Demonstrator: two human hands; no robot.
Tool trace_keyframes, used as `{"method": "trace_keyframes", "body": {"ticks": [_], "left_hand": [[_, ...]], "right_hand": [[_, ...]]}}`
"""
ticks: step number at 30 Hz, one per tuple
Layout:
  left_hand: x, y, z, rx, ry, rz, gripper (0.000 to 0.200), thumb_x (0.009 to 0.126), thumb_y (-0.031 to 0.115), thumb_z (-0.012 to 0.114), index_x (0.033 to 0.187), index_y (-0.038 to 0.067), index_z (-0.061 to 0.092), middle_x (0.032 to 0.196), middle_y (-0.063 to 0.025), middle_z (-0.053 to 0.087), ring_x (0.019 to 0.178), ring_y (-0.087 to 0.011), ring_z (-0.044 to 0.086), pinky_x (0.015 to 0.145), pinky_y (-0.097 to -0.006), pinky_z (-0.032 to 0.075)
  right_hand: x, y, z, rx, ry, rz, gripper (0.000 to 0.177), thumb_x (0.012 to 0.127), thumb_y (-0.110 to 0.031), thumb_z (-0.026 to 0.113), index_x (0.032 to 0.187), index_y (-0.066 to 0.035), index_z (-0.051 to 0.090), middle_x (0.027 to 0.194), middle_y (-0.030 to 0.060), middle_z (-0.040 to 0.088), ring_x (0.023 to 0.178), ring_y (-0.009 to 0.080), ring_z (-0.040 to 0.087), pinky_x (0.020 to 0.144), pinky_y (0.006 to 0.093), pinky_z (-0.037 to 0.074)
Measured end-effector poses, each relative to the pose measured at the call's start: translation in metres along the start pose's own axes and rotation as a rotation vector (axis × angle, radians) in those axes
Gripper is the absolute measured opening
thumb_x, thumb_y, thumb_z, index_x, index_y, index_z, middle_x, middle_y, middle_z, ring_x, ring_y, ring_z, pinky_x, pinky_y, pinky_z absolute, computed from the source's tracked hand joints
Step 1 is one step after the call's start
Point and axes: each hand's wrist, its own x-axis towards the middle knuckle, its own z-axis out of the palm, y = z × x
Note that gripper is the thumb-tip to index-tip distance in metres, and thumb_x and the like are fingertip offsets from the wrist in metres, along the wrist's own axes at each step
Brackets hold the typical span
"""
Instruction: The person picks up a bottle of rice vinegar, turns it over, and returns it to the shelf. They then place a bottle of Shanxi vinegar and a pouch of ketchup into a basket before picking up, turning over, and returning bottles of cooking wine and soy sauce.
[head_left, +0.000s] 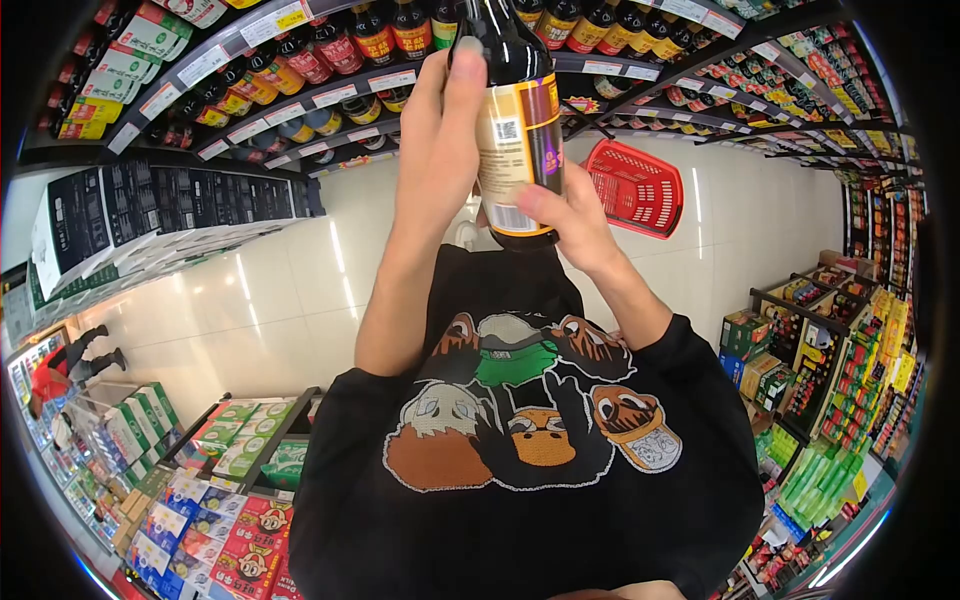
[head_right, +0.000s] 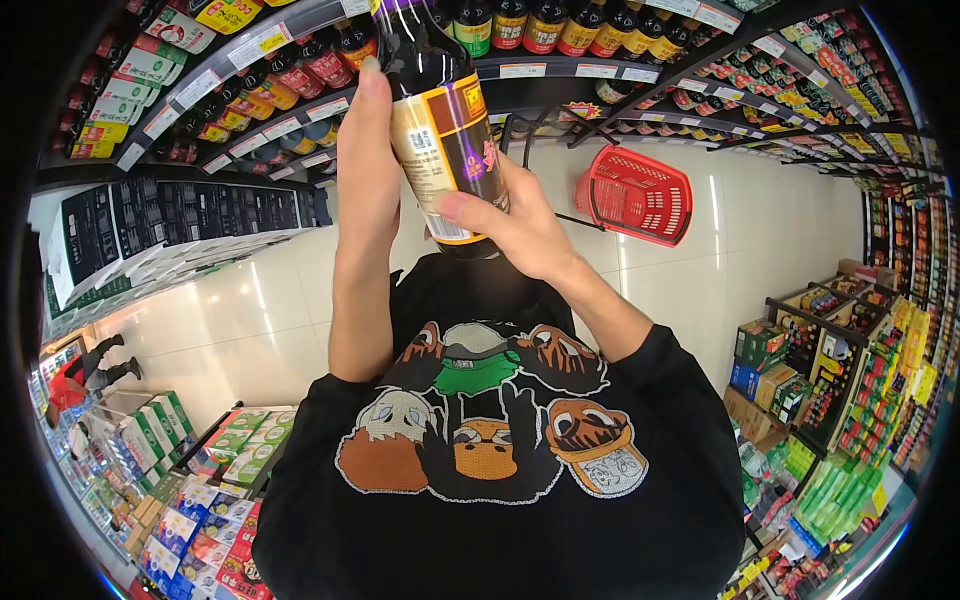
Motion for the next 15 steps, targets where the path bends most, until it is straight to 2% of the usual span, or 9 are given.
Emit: {"method": "trace_keyframes", "body": {"ticks": [1,3,4,5,6,7,8,10,15], "left_hand": [[-0.001,-0.003,-0.002,-0.051,-0.009,-0.019,0.052,0.107,0.048,0.051,0.114,-0.003,0.059,0.091,-0.0010,0.062,0.085,-0.0077,0.052,0.078,-0.0249,0.043],[0.000,-0.009,-0.005,-0.039,0.017,-0.041,0.053,0.109,0.048,0.045,0.115,-0.002,0.060,0.089,0.0007,0.060,0.083,-0.0069,0.051,0.075,-0.0243,0.042],[0.003,-0.013,-0.009,-0.104,-0.051,-0.089,0.060,0.109,0.053,0.035,0.122,-0.001,0.060,0.105,-0.0052,0.064,0.094,-0.0112,0.059,0.083,-0.0268,0.048],[0.005,-0.018,-0.012,-0.169,-0.119,-0.137,0.069,0.110,0.057,0.026,0.129,-0.001,0.059,0.120,-0.0111,0.068,0.105,-0.0155,0.066,0.090,-0.0294,0.053],[0.010,-0.021,-0.009,-0.223,-0.179,-0.222,0.092,0.102,0.074,0.015,0.128,-0.002,0.060,0.120,-0.0159,0.068,0.097,-0.0215,0.071,0.080,-0.0331,0.060],[0.008,-0.021,-0.006,-0.223,-0.178,-0.220,0.092,0.102,0.074,0.015,0.128,-0.002,0.060,0.120,-0.0159,0.068,0.097,-0.0215,0.071,0.080,-0.0331,0.060],[0.004,-0.019,-0.002,-0.374,-0.264,-0.276,0.099,0.097,0.080,0.014,0.127,-0.002,0.060,0.120,-0.0175,0.068,0.093,-0.0236,0.071,0.076,-0.0350,0.061],[0.000,-0.005,0.005,-0.524,-0.359,-0.332,0.111,0.088,0.091,0.015,0.126,-0.003,0.061,0.117,-0.0192,0.067,0.090,-0.0286,0.071,0.071,-0.0392,0.062],[-0.001,-0.008,0.002,-0.539,-0.426,-0.356,0.109,0.090,0.089,0.015,0.125,-0.003,0.061,0.115,-0.0170,0.066,0.089,-0.0287,0.070,0.067,-0.0385,0.060]], "right_hand": [[0.000,0.000,0.000,0.000,0.000,0.000,0.050,0.096,-0.020,0.070,0.135,0.004,0.052,0.117,0.0116,0.068,0.100,0.0187,0.069,0.090,0.0354,0.057],[0.000,-0.002,0.001,0.050,-0.071,0.022,0.068,0.093,-0.046,0.063,0.135,0.006,0.050,0.111,0.0205,0.068,0.086,0.0311,0.073,0.080,0.0403,0.060],[0.000,-0.007,0.007,0.083,-0.060,0.070,0.081,0.087,-0.057,0.063,0.136,0.006,0.048,0.107,0.0214,0.067,0.079,0.0321,0.072,0.069,0.0376,0.061],[0.000,-0.006,0.007,0.083,-0.062,0.071,0.081,0.087,-0.057,0.063,0.136,0.006,0.048,0.107,0.0214,0.067,0.079,0.0321,0.072,0.069,0.0376,0.061],[-0.001,-0.004,0.006,0.254,-0.166,0.066,0.074,0.090,-0.049,0.063,0.136,0.006,0.048,0.108,0.0218,0.067,0.082,0.0326,0.073,0.073,0.0402,0.060],[-0.001,-0.001,0.004,0.424,-0.269,0.061,0.066,0.094,-0.042,0.062,0.136,0.007,0.047,0.110,0.0221,0.066,0.085,0.0331,0.073,0.078,0.0429,0.060],[0.001,0.003,0.003,0.430,-0.310,0.068,0.076,0.091,-0.052,0.063,0.139,0.005,0.045,0.110,0.0230,0.066,0.084,0.0339,0.073,0.070,0.0411,0.061],[0.001,0.004,0.007,0.485,-0.344,0.081,0.077,0.091,-0.054,0.062,0.139,0.004,0.046,0.110,0.0229,0.066,0.084,0.0335,0.073,0.067,0.0397,0.061],[0.001,0.005,0.009,0.504,-0.358,0.095,0.078,0.090,-0.059,0.061,0.138,0.001,0.047,0.109,0.0222,0.066,0.083,0.0326,0.073,0.058,0.0358,0.059]]}}
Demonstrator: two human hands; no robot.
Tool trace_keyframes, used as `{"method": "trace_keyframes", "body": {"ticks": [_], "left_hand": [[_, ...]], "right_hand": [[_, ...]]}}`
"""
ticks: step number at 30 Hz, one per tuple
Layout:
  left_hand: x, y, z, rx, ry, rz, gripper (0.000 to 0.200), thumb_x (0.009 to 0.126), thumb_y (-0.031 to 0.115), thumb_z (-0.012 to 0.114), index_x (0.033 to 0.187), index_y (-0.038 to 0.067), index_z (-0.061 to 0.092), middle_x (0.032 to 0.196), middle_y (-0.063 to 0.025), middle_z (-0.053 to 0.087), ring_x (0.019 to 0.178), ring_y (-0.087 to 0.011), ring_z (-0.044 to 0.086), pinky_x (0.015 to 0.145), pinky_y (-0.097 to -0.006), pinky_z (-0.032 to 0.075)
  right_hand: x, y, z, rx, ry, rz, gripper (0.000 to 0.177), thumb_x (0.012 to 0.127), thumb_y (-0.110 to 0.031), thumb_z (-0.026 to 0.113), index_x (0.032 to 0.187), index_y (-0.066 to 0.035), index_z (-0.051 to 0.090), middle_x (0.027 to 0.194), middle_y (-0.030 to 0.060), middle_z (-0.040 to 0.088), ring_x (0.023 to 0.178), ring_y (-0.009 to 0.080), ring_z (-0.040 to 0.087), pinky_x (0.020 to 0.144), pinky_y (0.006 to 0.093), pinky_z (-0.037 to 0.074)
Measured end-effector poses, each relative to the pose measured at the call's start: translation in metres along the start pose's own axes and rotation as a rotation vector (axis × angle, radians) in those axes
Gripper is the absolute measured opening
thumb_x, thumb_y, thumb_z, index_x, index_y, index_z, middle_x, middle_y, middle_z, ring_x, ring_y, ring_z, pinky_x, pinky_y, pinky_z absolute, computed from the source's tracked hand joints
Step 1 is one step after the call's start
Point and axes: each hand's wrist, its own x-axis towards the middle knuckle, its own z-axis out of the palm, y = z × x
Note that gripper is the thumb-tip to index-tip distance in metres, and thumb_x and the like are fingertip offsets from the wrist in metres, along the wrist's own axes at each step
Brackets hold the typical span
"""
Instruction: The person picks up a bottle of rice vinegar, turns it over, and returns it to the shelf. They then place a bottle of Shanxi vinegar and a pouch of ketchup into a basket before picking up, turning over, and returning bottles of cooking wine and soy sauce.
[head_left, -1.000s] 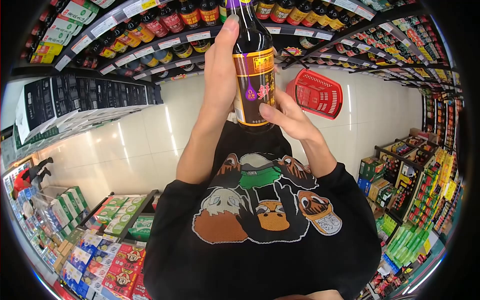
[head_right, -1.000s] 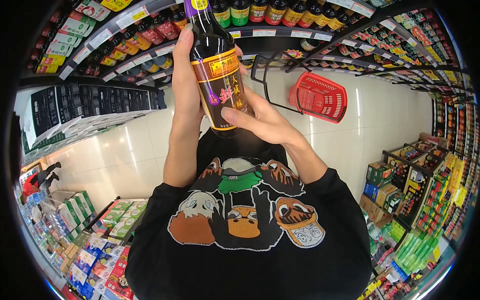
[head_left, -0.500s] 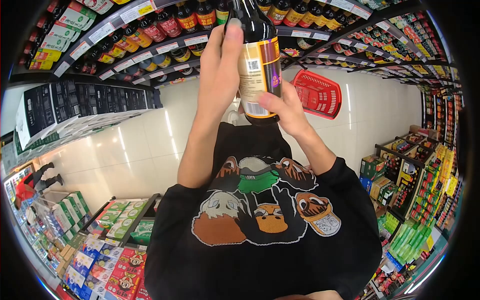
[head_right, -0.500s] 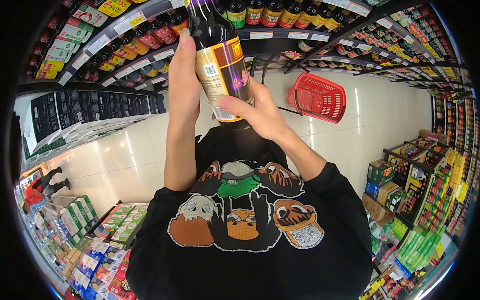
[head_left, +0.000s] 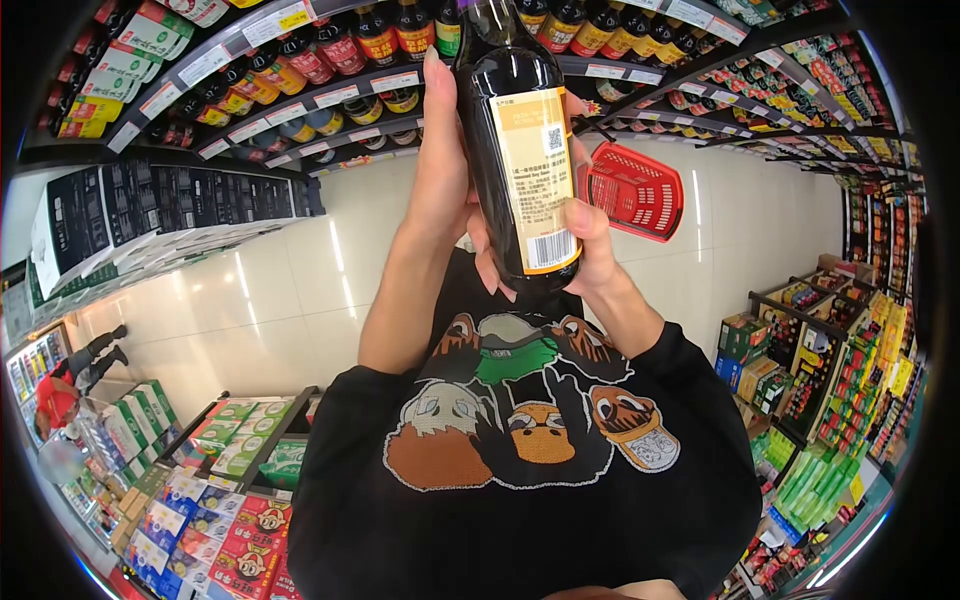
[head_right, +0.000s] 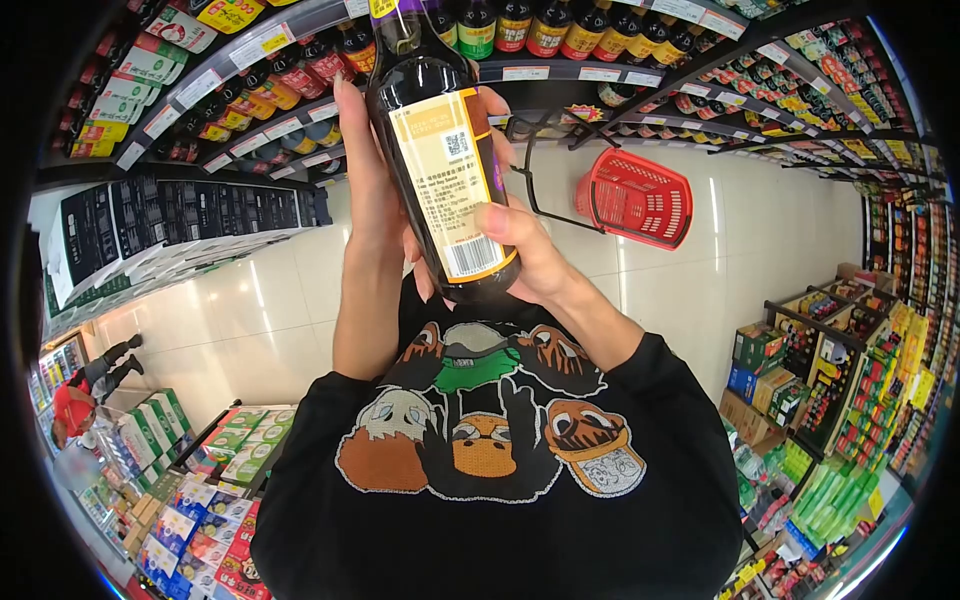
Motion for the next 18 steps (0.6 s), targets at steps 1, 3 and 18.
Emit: {"method": "trace_keyframes", "body": {"ticks": [1,3,18], "left_hand": [[0.000,-0.001,0.000,-0.018,0.014,-0.003,0.109,0.090,0.089,0.015,0.125,-0.003,0.061,0.116,-0.0161,0.065,0.088,-0.0283,0.069,0.066,-0.0377,0.060],[0.000,0.000,0.002,-0.024,0.042,-0.012,0.110,0.089,0.090,0.015,0.124,-0.003,0.061,0.112,-0.0169,0.067,0.085,-0.0278,0.069,0.067,-0.0372,0.059],[0.004,0.000,0.011,0.098,0.181,-0.028,0.111,0.091,0.088,0.009,0.119,-0.005,0.064,0.091,-0.0183,0.071,0.077,-0.0252,0.070,0.071,-0.0355,0.059]], "right_hand": [[0.000,0.000,0.000,-0.008,0.012,0.005,0.078,0.090,-0.059,0.061,0.138,0.001,0.048,0.109,0.0219,0.066,0.083,0.0325,0.073,0.058,0.0358,0.059],[0.000,0.000,0.000,-0.016,0.025,0.010,0.078,0.090,-0.059,0.061,0.137,0.001,0.048,0.109,0.0217,0.066,0.083,0.0324,0.073,0.058,0.0359,0.059],[0.000,-0.005,0.002,-0.074,0.148,0.015,0.091,0.081,-0.068,0.065,0.139,0.000,0.045,0.100,0.0281,0.064,0.067,0.0378,0.070,0.046,0.0379,0.055]]}}
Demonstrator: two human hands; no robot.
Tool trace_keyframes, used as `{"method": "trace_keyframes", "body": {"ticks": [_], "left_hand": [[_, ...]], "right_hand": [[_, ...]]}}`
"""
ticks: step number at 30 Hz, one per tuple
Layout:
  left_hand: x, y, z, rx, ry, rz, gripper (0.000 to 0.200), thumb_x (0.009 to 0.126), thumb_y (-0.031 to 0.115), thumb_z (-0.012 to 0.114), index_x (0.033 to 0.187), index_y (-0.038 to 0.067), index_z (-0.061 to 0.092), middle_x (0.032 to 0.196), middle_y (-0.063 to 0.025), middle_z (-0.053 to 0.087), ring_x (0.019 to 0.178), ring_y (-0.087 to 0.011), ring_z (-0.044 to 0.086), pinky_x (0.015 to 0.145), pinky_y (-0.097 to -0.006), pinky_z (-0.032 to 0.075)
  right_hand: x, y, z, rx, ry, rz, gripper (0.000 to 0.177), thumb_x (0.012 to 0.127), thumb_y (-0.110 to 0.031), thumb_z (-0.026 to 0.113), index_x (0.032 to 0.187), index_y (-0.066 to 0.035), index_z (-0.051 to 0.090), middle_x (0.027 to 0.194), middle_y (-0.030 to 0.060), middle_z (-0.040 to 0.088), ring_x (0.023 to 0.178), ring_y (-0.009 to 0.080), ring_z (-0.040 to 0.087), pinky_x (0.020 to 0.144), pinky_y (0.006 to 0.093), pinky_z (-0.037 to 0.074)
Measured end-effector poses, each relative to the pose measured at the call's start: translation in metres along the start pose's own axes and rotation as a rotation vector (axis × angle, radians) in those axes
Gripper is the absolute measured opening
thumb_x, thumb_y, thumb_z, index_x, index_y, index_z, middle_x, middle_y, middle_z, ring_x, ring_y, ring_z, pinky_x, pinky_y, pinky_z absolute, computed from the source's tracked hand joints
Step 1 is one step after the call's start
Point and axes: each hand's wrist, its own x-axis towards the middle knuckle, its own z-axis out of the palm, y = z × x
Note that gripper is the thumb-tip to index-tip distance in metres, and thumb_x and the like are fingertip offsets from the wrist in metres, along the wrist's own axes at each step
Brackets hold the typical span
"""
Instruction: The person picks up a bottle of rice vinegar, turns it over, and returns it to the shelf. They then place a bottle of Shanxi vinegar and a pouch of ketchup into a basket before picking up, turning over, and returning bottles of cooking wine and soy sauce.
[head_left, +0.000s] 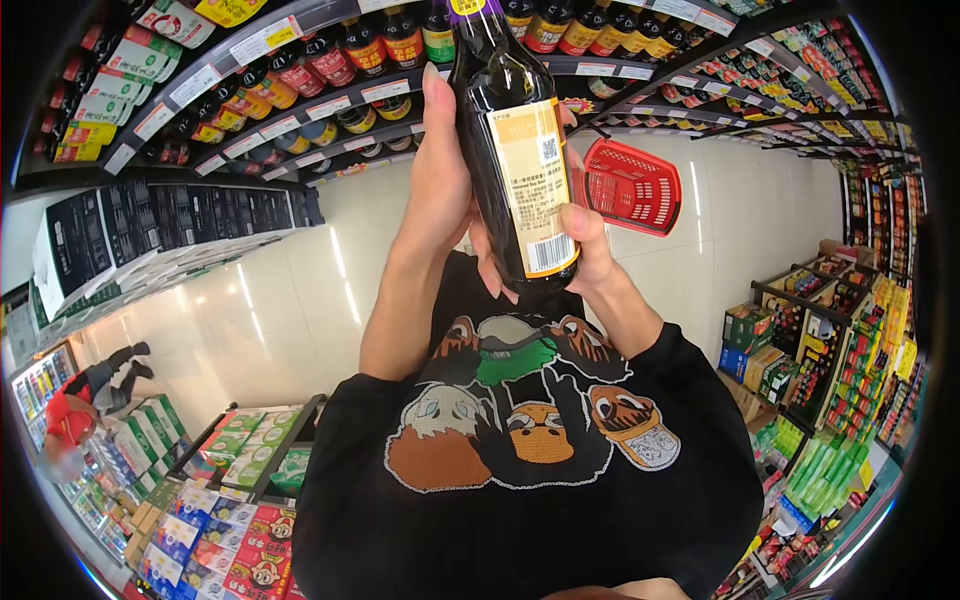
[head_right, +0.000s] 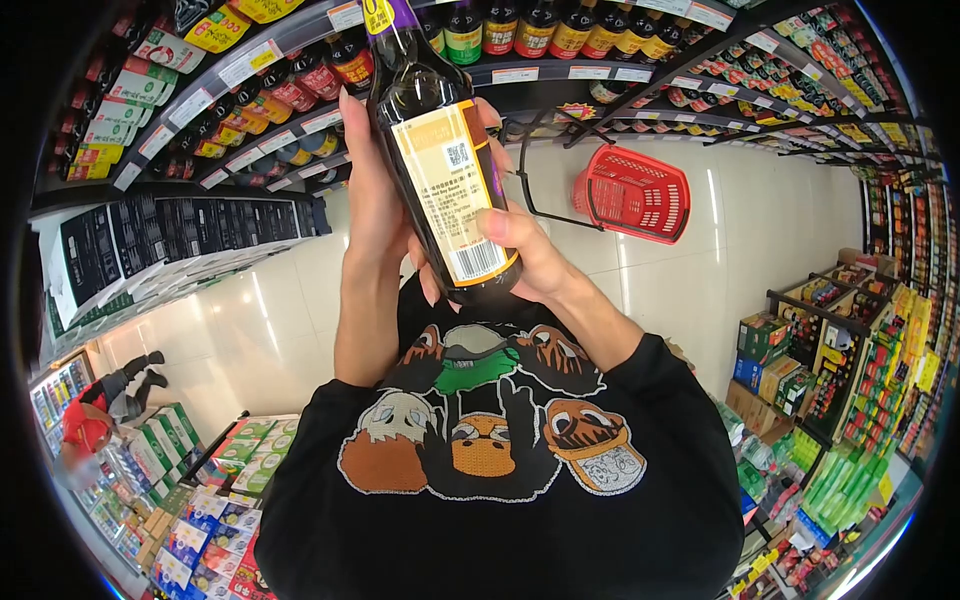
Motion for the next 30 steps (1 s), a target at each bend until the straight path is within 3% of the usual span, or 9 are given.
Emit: {"method": "trace_keyframes", "body": {"ticks": [9,11,12,14,16,19,22,25,30], "left_hand": [[0.007,-0.010,0.010,-0.075,-0.065,-0.069,0.105,0.095,0.083,0.011,0.117,-0.005,0.063,0.090,-0.0184,0.070,0.077,-0.0258,0.070,0.070,-0.0361,0.058],[0.008,-0.009,0.009,-0.104,-0.076,-0.081,0.103,0.096,0.082,0.013,0.117,-0.005,0.063,0.089,-0.0183,0.070,0.077,-0.0258,0.070,0.069,-0.0358,0.058],[0.010,-0.008,0.007,-0.163,-0.097,-0.103,0.100,0.097,0.080,0.015,0.117,-0.005,0.063,0.091,-0.0181,0.070,0.078,-0.0257,0.070,0.069,-0.0359,0.058],[0.014,-0.005,0.006,-0.223,-0.124,-0.126,0.097,0.098,0.078,0.017,0.118,-0.005,0.063,0.093,-0.0180,0.070,0.078,-0.0257,0.070,0.070,-0.0359,0.059],[0.019,0.000,0.006,0.000,-0.016,0.022,0.091,0.101,0.073,0.019,0.117,-0.004,0.063,0.098,-0.0173,0.071,0.080,-0.0258,0.071,0.072,-0.0373,0.060],[0.035,-0.010,-0.008,0.182,0.068,0.131,0.081,0.105,0.066,0.022,0.115,-0.003,0.063,0.102,-0.0169,0.071,0.081,-0.0260,0.072,0.073,-0.0387,0.061],[0.037,-0.013,-0.009,0.240,0.112,0.191,0.070,0.108,0.058,0.027,0.114,-0.002,0.062,0.100,-0.0164,0.072,0.080,-0.0249,0.072,0.073,-0.0376,0.060],[0.031,-0.015,-0.002,0.261,0.146,0.203,0.049,0.110,0.041,0.046,0.122,-0.004,0.060,0.111,-0.0066,0.066,0.103,-0.0119,0.054,0.094,-0.0281,0.042],[0.023,-0.016,0.012,0.403,0.094,0.322,0.044,0.109,0.036,0.049,0.129,-0.003,0.055,0.109,-0.0056,0.066,0.098,-0.0122,0.058,0.092,-0.0285,0.045]], "right_hand": [[-0.014,0.003,-0.020,0.008,-0.039,-0.009,0.097,0.080,-0.071,0.066,0.140,0.003,0.045,0.105,0.0275,0.065,0.075,0.0362,0.071,0.055,0.0389,0.058],[-0.018,0.007,-0.025,0.047,-0.115,-0.056,0.080,0.092,-0.055,0.061,0.143,0.004,0.042,0.116,0.0255,0.064,0.093,0.0346,0.072,0.076,0.0427,0.062],[-0.019,0.004,-0.022,0.045,-0.114,-0.058,0.080,0.092,-0.055,0.061,0.143,0.004,0.042,0.116,0.0255,0.064,0.093,0.0346,0.072,0.076,0.0427,0.062],[-0.021,-0.006,-0.011,-0.123,0.148,-0.058,0.077,0.096,-0.052,0.057,0.145,0.004,0.040,0.122,0.0249,0.064,0.099,0.0340,0.071,0.087,0.0424,0.059],[-0.021,-0.006,-0.017,-0.141,0.109,-0.085,0.066,0.103,-0.046,0.050,0.146,0.004,0.042,0.127,0.0190,0.063,0.111,0.0261,0.067,0.098,0.0354,0.052],[-0.020,-0.013,-0.007,-0.542,0.423,-0.156,0.051,0.112,-0.037,0.037,0.141,0.004,0.049,0.132,0.0084,0.061,0.125,0.0132,0.052,0.109,0.0285,0.037],[-0.019,-0.009,-0.018,-0.536,0.464,-0.222,0.051,0.109,-0.038,0.046,0.140,0.003,0.049,0.128,0.0084,0.062,0.118,0.0132,0.055,0.106,0.0299,0.041],[-0.020,-0.015,-0.010,-0.761,0.458,-0.223,0.054,0.102,-0.033,0.064,0.139,0.004,0.050,0.120,0.0079,0.064,0.108,0.0125,0.058,0.098,0.0301,0.047],[-0.020,-0.019,-0.011,-0.631,0.509,-0.122,0.065,0.087,-0.022,0.082,0.138,0.005,0.050,0.113,0.0067,0.066,0.096,0.0122,0.062,0.086,0.0291,0.053]]}}
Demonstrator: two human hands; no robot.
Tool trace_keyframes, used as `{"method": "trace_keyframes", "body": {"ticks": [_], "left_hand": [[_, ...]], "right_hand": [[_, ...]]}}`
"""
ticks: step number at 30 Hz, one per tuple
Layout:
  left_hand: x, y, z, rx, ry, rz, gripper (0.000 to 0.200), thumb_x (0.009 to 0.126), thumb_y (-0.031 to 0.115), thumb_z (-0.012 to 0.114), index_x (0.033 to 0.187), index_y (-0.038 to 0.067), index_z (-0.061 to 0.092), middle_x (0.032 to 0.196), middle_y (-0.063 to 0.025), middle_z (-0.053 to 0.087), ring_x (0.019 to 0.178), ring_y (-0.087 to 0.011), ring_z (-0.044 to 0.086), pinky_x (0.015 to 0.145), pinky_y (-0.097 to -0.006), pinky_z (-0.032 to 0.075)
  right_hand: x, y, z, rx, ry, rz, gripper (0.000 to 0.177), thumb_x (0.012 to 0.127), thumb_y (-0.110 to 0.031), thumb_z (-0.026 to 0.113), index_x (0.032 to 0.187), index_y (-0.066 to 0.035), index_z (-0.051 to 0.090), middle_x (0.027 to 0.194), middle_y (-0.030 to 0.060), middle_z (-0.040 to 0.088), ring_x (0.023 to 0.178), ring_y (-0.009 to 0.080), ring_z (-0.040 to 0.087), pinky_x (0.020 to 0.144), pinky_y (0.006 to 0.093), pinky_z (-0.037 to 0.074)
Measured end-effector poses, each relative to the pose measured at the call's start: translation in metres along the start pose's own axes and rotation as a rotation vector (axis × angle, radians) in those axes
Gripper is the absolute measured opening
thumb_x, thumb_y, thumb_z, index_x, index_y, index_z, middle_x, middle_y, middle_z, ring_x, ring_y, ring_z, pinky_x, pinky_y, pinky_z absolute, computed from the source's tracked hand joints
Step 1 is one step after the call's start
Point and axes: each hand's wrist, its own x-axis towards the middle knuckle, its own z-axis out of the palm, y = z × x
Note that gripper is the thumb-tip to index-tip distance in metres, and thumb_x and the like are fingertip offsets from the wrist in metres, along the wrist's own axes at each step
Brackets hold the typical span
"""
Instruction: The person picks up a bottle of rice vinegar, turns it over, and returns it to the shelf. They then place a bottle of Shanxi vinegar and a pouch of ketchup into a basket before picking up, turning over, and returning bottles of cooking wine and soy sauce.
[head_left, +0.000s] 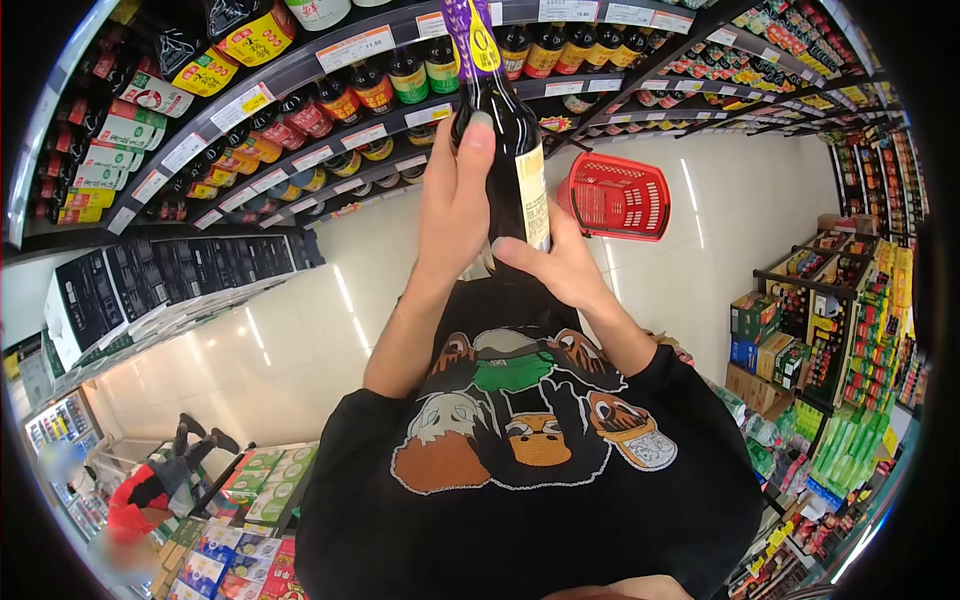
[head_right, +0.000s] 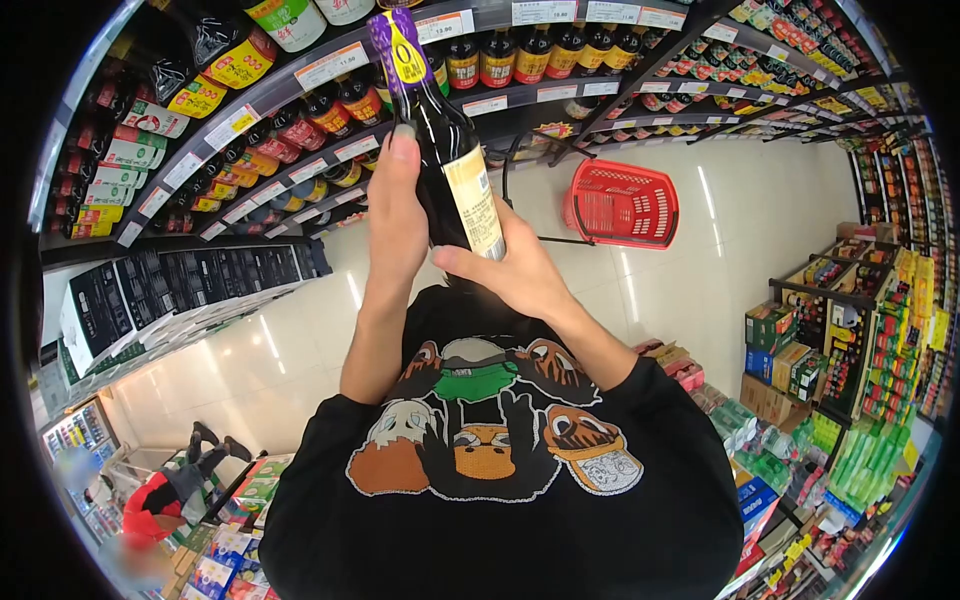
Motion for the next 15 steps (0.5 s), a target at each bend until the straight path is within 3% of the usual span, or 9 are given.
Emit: {"method": "trace_keyframes", "body": {"ticks": [6,10,14,15], "left_hand": [[-0.004,0.005,0.002,-0.064,-0.051,-0.070,0.041,0.107,0.030,0.053,0.133,-0.002,0.052,0.110,-0.0052,0.064,0.099,-0.0100,0.055,0.091,-0.0269,0.045],[-0.002,0.006,-0.017,-0.082,-0.175,-0.152,0.045,0.108,0.027,0.054,0.138,-0.004,0.047,0.120,-0.0097,0.063,0.111,-0.0132,0.056,0.099,-0.0281,0.044],[0.005,-0.014,-0.028,-0.170,-0.158,-0.004,0.047,0.108,0.025,0.053,0.143,-0.005,0.042,0.127,-0.0151,0.063,0.116,-0.0183,0.059,0.104,-0.0310,0.044],[0.007,-0.005,-0.027,-0.130,-0.149,0.053,0.056,0.108,0.036,0.048,0.144,-0.005,0.039,0.129,-0.0205,0.062,0.115,-0.0234,0.063,0.101,-0.0344,0.049]], "right_hand": [[-0.001,0.015,0.001,0.089,0.015,-0.102,0.056,0.087,-0.019,0.081,0.131,0.003,0.053,0.108,0.0054,0.065,0.093,0.0119,0.062,0.082,0.0289,0.053],[-0.006,0.018,-0.004,0.048,-0.003,-0.043,0.056,0.086,-0.019,0.082,0.130,0.002,0.054,0.105,0.0043,0.065,0.092,0.0117,0.062,0.081,0.0281,0.053],[-0.010,0.026,-0.007,0.004,-0.006,-0.057,0.058,0.083,-0.018,0.084,0.129,0.002,0.055,0.104,0.0044,0.066,0.090,0.0124,0.063,0.082,0.0291,0.053],[-0.011,0.030,-0.008,0.005,-0.013,-0.057,0.058,0.083,-0.018,0.084,0.129,0.002,0.055,0.104,0.0044,0.066,0.090,0.0124,0.063,0.082,0.0291,0.053]]}}
